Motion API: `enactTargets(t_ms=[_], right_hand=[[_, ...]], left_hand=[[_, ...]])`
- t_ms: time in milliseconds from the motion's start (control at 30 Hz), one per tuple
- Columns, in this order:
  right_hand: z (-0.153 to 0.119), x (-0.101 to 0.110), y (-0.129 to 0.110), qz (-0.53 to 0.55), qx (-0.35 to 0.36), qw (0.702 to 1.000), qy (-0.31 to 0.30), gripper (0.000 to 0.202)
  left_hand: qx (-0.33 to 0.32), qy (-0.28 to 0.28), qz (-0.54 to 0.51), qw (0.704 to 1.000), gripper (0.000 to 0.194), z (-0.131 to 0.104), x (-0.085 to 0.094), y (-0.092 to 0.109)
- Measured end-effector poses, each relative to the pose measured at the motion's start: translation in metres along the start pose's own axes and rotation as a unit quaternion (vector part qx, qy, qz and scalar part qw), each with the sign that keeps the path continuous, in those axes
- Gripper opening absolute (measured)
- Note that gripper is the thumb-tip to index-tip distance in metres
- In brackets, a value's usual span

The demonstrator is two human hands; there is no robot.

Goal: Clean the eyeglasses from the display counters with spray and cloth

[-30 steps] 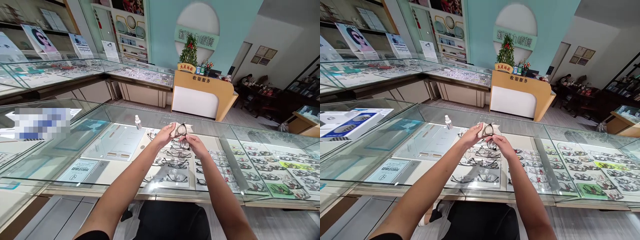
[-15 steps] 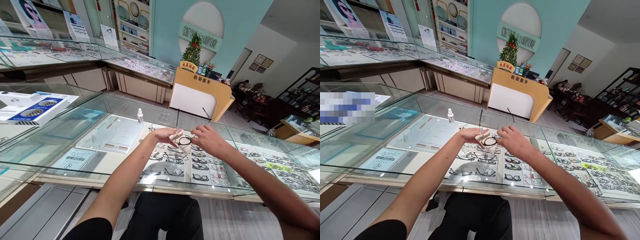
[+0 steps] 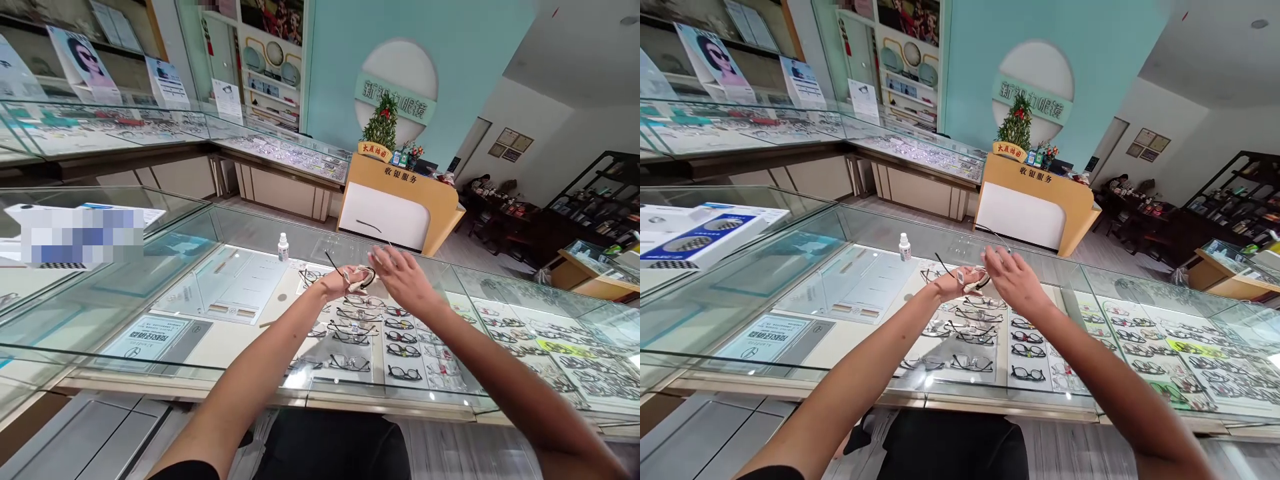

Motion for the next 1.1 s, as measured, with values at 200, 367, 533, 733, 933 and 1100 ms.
enactTargets(t_ms=[200, 367, 533, 733, 933, 1100], right_hand=[[-0.046, -0.089, 0.068, 0.457, -0.391, 0.782, 0.163, 0.035], [-0.048, -0.181, 0.035, 0.750, -0.428, 0.482, 0.147, 0.036], [-0.050, -0.197, 0.028, 0.795, -0.419, 0.409, 0.156, 0.034], [-0.054, -0.205, 0.022, 0.816, -0.414, 0.369, 0.165, 0.032], [-0.055, -0.197, 0.023, 0.819, -0.407, 0.368, 0.168, 0.032], [-0.057, -0.200, 0.029, 0.816, -0.412, 0.361, 0.184, 0.030]], left_hand=[[-0.035, 0.059, -0.009, 0.998, 0.058, 0.003, 0.009, 0.001], [-0.050, 0.051, 0.027, 0.997, 0.062, 0.006, 0.010, -0.002], [-0.053, 0.042, 0.059, 0.996, 0.061, 0.011, 0.009, -0.009], [-0.090, 0.062, 0.102, 0.989, 0.062, 0.014, 0.007, -0.008], [-0.113, 0.080, 0.126, 0.982, 0.057, 0.014, 0.002, -0.006], [-0.085, 0.073, 0.068, 0.991, 0.060, 0.014, 0.002, -0.011]])
Point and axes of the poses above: each hand's wrist, its own z-axis towards the middle knuckle, its own x-axis out of the back of the hand, y = z × x, the point moved 10 cm from there along z, towards the middle knuckle, and after that the axes turned 3 degrees about z, right-handed, at the moved point
